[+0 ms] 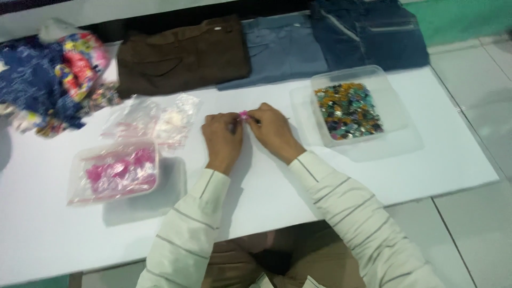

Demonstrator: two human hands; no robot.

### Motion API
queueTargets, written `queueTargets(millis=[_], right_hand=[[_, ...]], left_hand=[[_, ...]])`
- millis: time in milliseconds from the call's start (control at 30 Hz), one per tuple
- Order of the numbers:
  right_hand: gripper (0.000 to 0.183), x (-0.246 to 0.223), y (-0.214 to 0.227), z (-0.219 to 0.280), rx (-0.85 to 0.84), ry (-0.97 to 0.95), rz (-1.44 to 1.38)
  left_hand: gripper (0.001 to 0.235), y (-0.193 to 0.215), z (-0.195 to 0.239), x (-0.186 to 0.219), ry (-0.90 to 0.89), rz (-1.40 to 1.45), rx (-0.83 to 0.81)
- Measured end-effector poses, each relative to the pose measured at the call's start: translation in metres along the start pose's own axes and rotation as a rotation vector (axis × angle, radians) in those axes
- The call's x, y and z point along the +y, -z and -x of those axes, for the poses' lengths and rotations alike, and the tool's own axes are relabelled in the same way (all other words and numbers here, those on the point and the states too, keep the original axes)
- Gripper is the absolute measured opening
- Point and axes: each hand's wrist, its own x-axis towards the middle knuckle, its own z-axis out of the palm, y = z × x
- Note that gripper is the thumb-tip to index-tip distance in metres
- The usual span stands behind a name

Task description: The person sorts colorful buttons from a plastic container into small zip-lock bags. They pick buttons by hand, place them on the table, then transfer them into bags and seal them. Folded pants and other clothing items are visible on the table.

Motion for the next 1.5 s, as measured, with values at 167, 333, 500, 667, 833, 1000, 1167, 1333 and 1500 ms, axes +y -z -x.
queueTargets(millis=[167,333,500,667,833,1000,1167,1333,1500], right_hand=[[0.022,0.001,-0.005,0.000,0.017,-0.022,-0.029],[0.025,0.017,-0.016,-0.002,0.047,-0.026,-0.008],[0.027,-0.014,0.020,0.013,0.022,0.026,0.024],[0.027,-0.028,0.058,0.035,0.062,0.116,0.013],[0.024,0.000,0.128,0.062,0.201,0.167,-0.049],[0.022,0.076,0.198,0.063,0.007,-0.302,0.250],[0.024,0.150,0.170,0.052,-0.242,-0.468,0.464],[0.027,0.101,0.184,0.045,-0.454,-0.470,0.600],[0.052,0.078,0.193,0.041,-0.520,-0.563,0.478]], left_hand=[[0.017,0.008,0.000,0.008,-0.065,0.030,0.048],[0.017,0.002,0.001,0.016,-0.170,-0.011,0.132],[0.016,0.005,0.004,0.037,-0.281,0.090,0.192],[0.022,0.016,0.015,0.067,-0.399,0.250,0.210],[0.030,0.004,0.023,0.079,-0.510,0.306,0.138],[0.031,-0.027,0.021,0.115,-0.659,0.332,0.104],[0.035,-0.066,0.010,0.161,-0.592,0.513,0.063],[0.042,-0.076,0.012,0.163,-0.526,0.534,-0.014],[0.039,-0.072,0.011,0.159,-0.511,0.531,-0.032]])
